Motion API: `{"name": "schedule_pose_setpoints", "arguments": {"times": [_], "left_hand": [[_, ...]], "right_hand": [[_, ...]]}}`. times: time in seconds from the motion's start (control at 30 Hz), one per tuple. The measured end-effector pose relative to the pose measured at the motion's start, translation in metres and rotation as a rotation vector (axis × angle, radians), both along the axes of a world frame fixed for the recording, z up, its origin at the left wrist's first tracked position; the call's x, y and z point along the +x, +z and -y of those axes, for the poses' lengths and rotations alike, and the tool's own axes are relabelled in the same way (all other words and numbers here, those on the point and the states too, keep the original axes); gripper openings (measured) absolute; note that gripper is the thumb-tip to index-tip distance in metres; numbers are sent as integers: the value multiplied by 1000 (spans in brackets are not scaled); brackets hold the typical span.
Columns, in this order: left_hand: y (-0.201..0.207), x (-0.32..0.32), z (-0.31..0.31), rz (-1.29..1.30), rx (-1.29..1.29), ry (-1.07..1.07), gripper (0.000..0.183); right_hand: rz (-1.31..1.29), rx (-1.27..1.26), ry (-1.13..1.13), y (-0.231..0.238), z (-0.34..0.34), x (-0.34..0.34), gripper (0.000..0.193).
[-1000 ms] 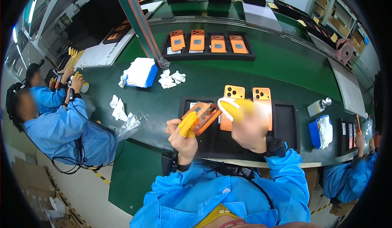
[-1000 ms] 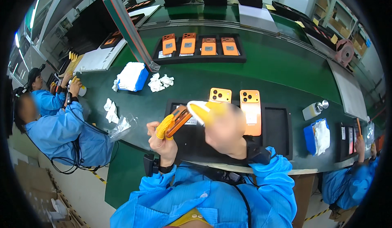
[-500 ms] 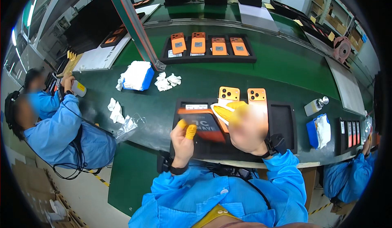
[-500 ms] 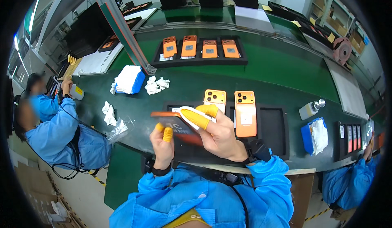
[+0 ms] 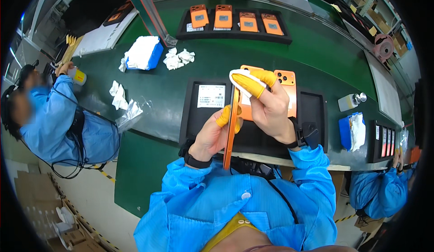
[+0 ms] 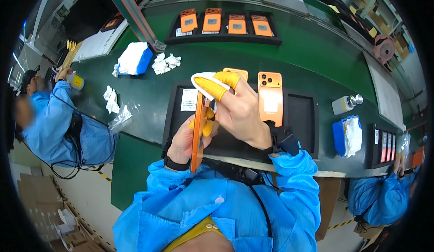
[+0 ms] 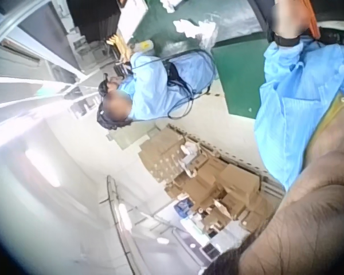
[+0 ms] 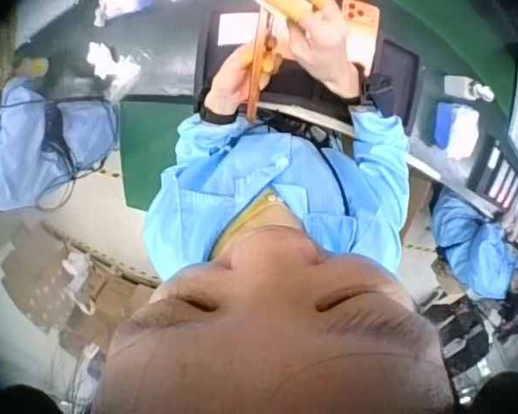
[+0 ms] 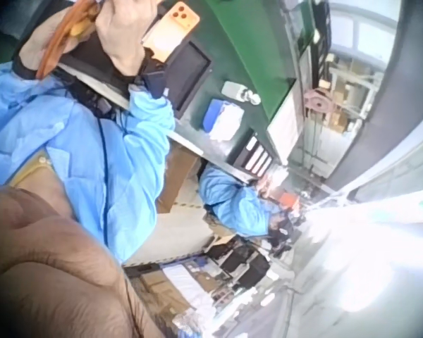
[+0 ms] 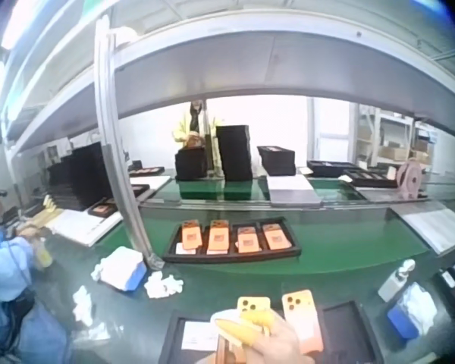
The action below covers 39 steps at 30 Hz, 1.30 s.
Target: Cleaning smartphone screens and applying protective labels on an electronics assembly line.
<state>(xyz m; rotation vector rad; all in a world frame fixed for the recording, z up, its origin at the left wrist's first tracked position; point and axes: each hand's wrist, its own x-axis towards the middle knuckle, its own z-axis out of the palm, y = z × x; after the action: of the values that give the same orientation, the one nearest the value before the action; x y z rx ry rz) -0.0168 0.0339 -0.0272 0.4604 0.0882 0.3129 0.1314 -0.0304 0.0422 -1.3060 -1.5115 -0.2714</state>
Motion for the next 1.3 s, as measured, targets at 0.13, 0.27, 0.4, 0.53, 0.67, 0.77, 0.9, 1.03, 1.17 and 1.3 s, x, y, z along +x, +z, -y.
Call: {"name": "schedule_pose_setpoints", "arguments": {"times": [0.13, 0.27, 0.4, 0.53, 0.67, 0.77, 0.9, 1.03, 1.17, 1.3], "left_hand": [[1, 0, 1, -80, -84, 117, 30], [-28, 1, -22, 204, -200, -15, 35], [2, 8, -16, 83, -235, 2, 33], [-6, -1, -17, 182, -200, -50, 34], [23, -3, -15, 84, -264, -6, 30], [33, 0, -15, 80, -284, 15, 29], [34, 4, -20, 1, -332, 77, 26], [25, 8, -23, 17, -342, 55, 26], [30, 9, -20, -2, -304, 70, 28], [31, 9, -20, -32, -303, 70, 29]], "right_hand": [[104, 10, 85, -7, 11, -14, 42], [175, -3, 351, -27, 42, -37, 34], [127, 32, 369, -36, 35, -29, 34], [3, -55, 90, -3, -15, -4, 36], [-256, -188, 115, -20, -34, 19, 33], [-483, -256, 185, -20, -28, 15, 25], [-547, -187, 213, -6, -24, 9, 22], [-554, -120, 200, -1, -22, 8, 21], [-561, -100, 191, -2, -21, 9, 23], [-413, -66, 127, -2, -19, 11, 28]]}}
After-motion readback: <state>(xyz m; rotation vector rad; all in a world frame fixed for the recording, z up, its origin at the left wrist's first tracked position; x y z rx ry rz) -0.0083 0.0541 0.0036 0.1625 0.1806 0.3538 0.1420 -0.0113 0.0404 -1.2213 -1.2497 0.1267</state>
